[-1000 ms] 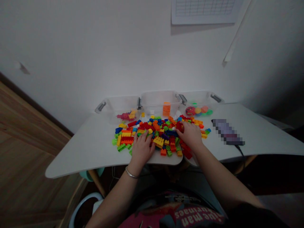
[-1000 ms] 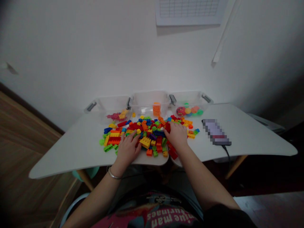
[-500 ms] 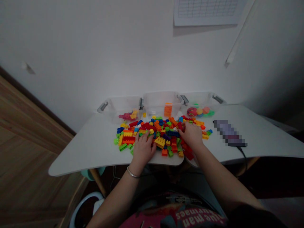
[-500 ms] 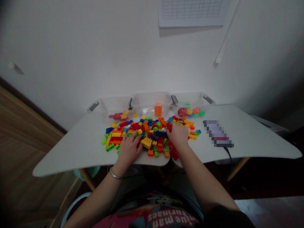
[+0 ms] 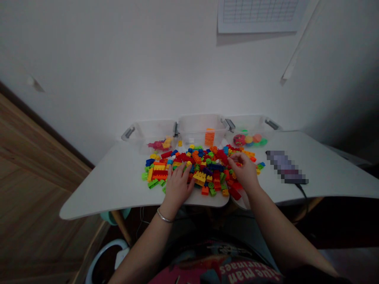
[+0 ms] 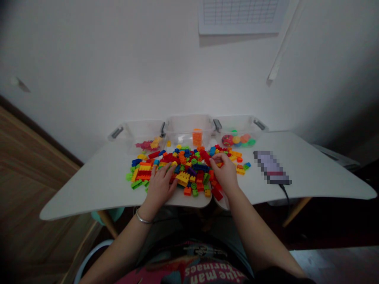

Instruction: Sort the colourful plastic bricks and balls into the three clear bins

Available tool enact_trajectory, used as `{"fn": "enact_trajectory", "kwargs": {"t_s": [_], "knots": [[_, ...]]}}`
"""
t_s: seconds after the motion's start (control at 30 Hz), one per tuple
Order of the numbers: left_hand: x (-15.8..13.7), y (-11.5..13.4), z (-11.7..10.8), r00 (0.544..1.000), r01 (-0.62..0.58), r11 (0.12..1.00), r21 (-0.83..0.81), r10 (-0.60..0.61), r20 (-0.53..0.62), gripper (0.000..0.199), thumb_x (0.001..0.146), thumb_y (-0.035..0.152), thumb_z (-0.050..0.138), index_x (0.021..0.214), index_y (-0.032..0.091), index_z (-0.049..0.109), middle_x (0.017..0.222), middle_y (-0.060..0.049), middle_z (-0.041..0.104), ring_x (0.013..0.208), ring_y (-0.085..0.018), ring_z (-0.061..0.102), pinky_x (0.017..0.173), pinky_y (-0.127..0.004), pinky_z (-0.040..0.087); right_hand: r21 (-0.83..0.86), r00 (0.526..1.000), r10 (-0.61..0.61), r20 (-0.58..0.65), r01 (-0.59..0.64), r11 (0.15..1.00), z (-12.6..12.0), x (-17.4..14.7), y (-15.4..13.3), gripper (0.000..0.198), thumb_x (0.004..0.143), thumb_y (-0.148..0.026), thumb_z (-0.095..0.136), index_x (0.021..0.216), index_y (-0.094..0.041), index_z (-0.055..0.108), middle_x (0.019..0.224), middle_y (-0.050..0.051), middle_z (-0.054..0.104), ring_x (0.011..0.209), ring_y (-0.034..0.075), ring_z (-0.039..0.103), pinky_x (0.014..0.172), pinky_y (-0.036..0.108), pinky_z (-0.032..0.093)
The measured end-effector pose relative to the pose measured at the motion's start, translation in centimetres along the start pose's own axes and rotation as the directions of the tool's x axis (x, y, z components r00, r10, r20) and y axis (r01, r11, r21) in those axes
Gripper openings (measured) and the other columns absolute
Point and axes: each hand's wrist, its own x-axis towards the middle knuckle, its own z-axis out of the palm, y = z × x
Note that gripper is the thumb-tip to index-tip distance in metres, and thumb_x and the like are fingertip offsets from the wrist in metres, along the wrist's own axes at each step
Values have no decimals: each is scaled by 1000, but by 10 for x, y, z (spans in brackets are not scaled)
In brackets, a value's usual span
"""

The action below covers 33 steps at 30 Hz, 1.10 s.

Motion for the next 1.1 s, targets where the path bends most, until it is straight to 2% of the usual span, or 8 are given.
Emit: {"fn": "enact_trajectory", "kwargs": {"t_s": [0.23, 0.5, 0.63, 0.77, 0.87, 0.97, 1.03, 1.1], "knots": [[7, 5, -10, 999, 6, 993, -119, -12, -51, 45, 94, 23, 43, 138, 24, 49, 141, -11, 56, 131, -26, 51, 121, -59, 12, 55, 977, -68, 201, 59, 997, 10, -25, -23, 20, 83, -43, 59, 82, -23, 61, 80, 3, 69, 75, 21, 65, 72, 35, 51], [35, 11, -25, 990, -141, 914, -381, 133, -46, 29, 92, 25, 55, 119, 22, 63, 112, -8, 71, 107, -24, 64, 101, -46, 47, 12, 917, -281, 281, 290, 957, 25, -33, -25, 8, 86, -29, 60, 83, -23, 64, 83, 4, 70, 78, 20, 64, 73, 33, 50], [39, 2, -27, 984, -171, 889, -425, 176, -29, 21, 89, 28, 61, 108, 22, 68, 102, -7, 73, 98, -23, 66, 89, -41, 53, -62, 890, -385, 245, 410, 910, 18, -30, -16, 9, 89, -29, 59, 89, -23, 65, 90, 5, 72, 85, 22, 66, 79, 36, 49], [47, -27, -31, 994, -38, 872, -487, -16, -106, 21, 87, 29, 62, 106, 22, 68, 105, -6, 72, 101, -23, 66, 94, -41, 51, -240, 826, -526, 201, 562, 792, -4, -22, 1, 10, 90, -29, 59, 93, -21, 65, 97, 6, 73, 92, 24, 65, 83, 38, 46], [60, -60, -36, 941, 101, 804, -586, -269, -207, 25, 85, 31, 61, 106, 21, 67, 107, -5, 71, 101, -21, 66, 95, -37, 52, -385, 811, -557, 179, 579, 719, -21, -20, 14, 10, 91, -25, 57, 91, -20, 65, 93, 6, 73, 87, 23, 64, 80, 38, 44], [77, -92, -43, 833, 173, 791, -586, -435, -341, 25, 82, 29, 61, 104, 18, 65, 102, -5, 71, 98, -19, 67, 94, -35, 51, -463, 795, -589, 145, 581, 669, -28, -23, 25, 10, 91, -24, 57, 90, -20, 66, 93, 5, 74, 87, 23, 63, 82, 38, 42], [87, -107, -49, 758, 262, 830, -492, -493, -427, 24, 81, 26, 61, 102, 16, 64, 104, -6, 70, 102, -21, 64, 98, -37, 48, -488, 792, -599, 121, 573, 659, -28, -26, 30, 10, 90, -23, 57, 90, -20, 66, 92, 5, 74, 88, 23, 62, 83, 38, 42], [95, -117, -55, 728, 369, 861, -349, -501, -467, 24, 81, 25, 61, 103, 16, 64, 109, -9, 69, 110, -26, 61, 104, -42, 42, -497, 797, -595, 101, 559, 664, -27, -27, 35, 11, 91, -22, 56, 90, -20, 67, 92, 5, 74, 89, 23, 62, 85, 38, 42]]}}
